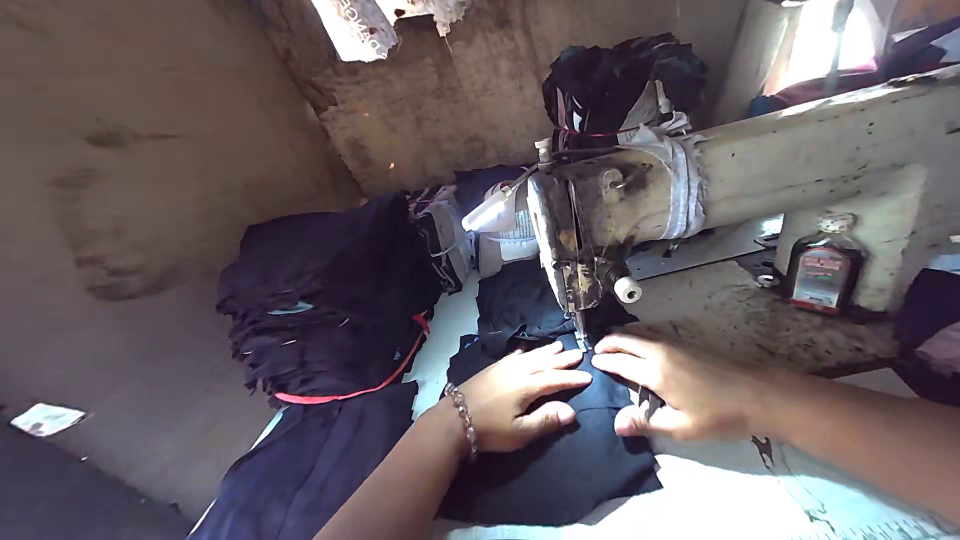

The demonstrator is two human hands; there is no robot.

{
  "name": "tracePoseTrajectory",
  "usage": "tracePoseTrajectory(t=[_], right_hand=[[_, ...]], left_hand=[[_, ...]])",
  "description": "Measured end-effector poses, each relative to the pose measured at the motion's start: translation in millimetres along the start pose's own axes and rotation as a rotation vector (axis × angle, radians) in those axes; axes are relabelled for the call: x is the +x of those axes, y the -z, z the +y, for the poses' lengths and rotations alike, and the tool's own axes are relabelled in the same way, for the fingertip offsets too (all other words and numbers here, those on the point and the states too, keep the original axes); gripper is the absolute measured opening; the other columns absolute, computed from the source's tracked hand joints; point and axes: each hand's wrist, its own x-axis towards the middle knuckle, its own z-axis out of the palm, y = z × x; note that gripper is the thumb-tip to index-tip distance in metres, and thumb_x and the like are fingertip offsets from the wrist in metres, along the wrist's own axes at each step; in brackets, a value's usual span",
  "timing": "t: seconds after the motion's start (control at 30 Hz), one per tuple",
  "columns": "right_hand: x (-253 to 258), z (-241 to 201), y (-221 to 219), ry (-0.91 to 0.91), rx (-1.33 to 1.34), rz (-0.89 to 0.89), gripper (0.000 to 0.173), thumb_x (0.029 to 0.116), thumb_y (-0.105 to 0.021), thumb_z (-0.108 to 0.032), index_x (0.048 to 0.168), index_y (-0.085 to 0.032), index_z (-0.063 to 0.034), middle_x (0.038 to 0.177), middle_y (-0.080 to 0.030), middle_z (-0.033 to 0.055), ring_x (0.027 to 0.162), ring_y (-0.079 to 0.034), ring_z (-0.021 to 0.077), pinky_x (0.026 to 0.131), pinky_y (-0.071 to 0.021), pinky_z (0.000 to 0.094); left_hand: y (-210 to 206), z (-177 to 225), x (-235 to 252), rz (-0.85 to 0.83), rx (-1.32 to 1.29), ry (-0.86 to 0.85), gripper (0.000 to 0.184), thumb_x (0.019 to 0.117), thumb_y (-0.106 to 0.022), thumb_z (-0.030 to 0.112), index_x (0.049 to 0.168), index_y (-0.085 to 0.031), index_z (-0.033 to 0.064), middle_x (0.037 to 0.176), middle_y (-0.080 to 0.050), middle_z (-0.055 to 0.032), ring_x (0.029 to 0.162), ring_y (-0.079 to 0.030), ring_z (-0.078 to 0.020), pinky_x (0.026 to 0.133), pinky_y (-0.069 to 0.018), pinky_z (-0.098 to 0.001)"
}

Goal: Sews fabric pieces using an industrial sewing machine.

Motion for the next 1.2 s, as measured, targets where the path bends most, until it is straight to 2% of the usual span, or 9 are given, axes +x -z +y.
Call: tracePoseTrajectory(t=[0.07, 0.13, 0.3, 0.43, 0.6, 0.7, 0.83, 0.97, 1.2], right_hand=[[-3, -4, -5, 0.164, -0.032, 0.096, 0.069, 0.1016, -0.043, -0.063, 0.126, -0.066, -0.003, 0.123, -0.068, 0.0167, 0.118, -0.064, 0.0305, 0.1, -0.0522, 0.0445], [-5, -13, -5, 0.227, -0.012, 0.091, 0.066, 0.1009, -0.045, -0.061, 0.126, -0.066, -0.0038, 0.122, -0.068, 0.017, 0.116, -0.064, 0.0325, 0.09, -0.053, 0.0499], [-6, -14, -3, 0.198, -0.046, 0.054, 0.067, 0.0987, -0.049, -0.062, 0.126, -0.065, -0.0025, 0.121, -0.068, 0.0164, 0.114, -0.065, 0.0323, 0.089, -0.0529, 0.0491], [-3, -15, -5, 0.206, -0.079, 0.067, 0.065, 0.0989, -0.047, -0.063, 0.12, -0.067, -0.0047, 0.112, -0.068, 0.0141, 0.106, -0.066, 0.0301, 0.083, -0.0532, 0.0461], [-1, -5, -5, 0.146, -0.08, 0.084, 0.068, 0.0984, -0.048, -0.061, 0.116, -0.068, 0.0007, 0.107, -0.069, 0.0166, 0.105, -0.066, 0.0317, 0.089, -0.0546, 0.0447], [-1, -5, -5, 0.13, -0.108, 0.102, 0.07, 0.0982, -0.045, -0.065, 0.117, -0.068, -0.0017, 0.112, -0.069, 0.0145, 0.11, -0.065, 0.0298, 0.091, -0.0541, 0.0449], [0, -18, 1, 0.128, -0.038, 0.001, 0.073, 0.0986, -0.047, -0.063, 0.135, -0.061, -0.0013, 0.131, -0.066, 0.0161, 0.125, -0.061, 0.0328, 0.099, -0.0503, 0.053], [1, -13, 1, 0.125, -0.004, -0.028, 0.07, 0.0994, -0.047, -0.06, 0.125, -0.066, 0.0019, 0.122, -0.068, 0.0176, 0.119, -0.063, 0.0341, 0.099, -0.0508, 0.0518], [4, -4, 0, 0.114, 0.066, -0.018, 0.068, 0.1003, -0.05, -0.056, 0.128, -0.064, 0.0045, 0.124, -0.067, 0.0212, 0.121, -0.062, 0.0364, 0.103, -0.0483, 0.0514]], left_hand=[[3, -1, 0, -0.017, 0.003, 0.009, 0.055, 0.1077, -0.034, 0.047, 0.146, -0.058, 0.0167, 0.157, -0.049, -0.0104, 0.151, -0.035, -0.0344, 0.12, -0.0282, -0.0595], [5, -3, 1, -0.033, 0.013, 0.018, 0.054, 0.1076, -0.032, 0.048, 0.147, -0.058, 0.0204, 0.157, -0.048, -0.0084, 0.152, -0.033, -0.036, 0.117, -0.0284, -0.0646], [9, -14, 6, -0.066, 0.059, 0.071, 0.057, 0.1076, -0.027, 0.051, 0.151, -0.053, 0.0247, 0.161, -0.043, -0.0072, 0.153, -0.031, -0.0336, 0.118, -0.0277, -0.0633], [11, -15, 9, -0.093, 0.073, 0.191, 0.056, 0.1077, -0.026, 0.052, 0.154, -0.047, 0.03, 0.165, -0.037, -0.0031, 0.153, -0.031, -0.0304, 0.115, -0.0288, -0.0658], [15, 5, 11, -0.165, 0.075, 0.441, 0.053, 0.109, -0.022, 0.05, 0.159, -0.035, 0.0404, 0.17, -0.023, 0.0046, 0.157, -0.019, -0.0296, 0.116, -0.0132, -0.0741], [11, 20, 12, -0.164, 0.084, 0.583, 0.053, 0.1094, -0.019, 0.051, 0.161, -0.028, 0.0433, 0.171, -0.02, 0.0071, 0.159, -0.013, -0.0289, 0.117, -0.0067, -0.0754], [1, 60, 21, -0.156, 0.113, 0.827, 0.056, 0.1095, -0.016, 0.053, 0.164, -0.016, 0.0407, 0.173, -0.01, 0.0007, 0.158, -0.004, -0.0411, 0.112, -0.0084, -0.0817], [-3, 94, 34, -0.218, 0.109, 0.987, 0.061, 0.1089, -0.016, 0.055, 0.166, -0.006, 0.0359, 0.173, 0.004, -0.0096, 0.155, 0.002, -0.0512, 0.109, -0.0127, -0.0837], [-1, 88, 50, -0.206, 0.103, 1.07, 0.064, 0.1073, -0.018, 0.061, 0.165, -0.005, 0.0368, 0.173, 0.004, -0.0132, 0.153, 0.001, -0.0549, 0.107, -0.015, -0.0852]])
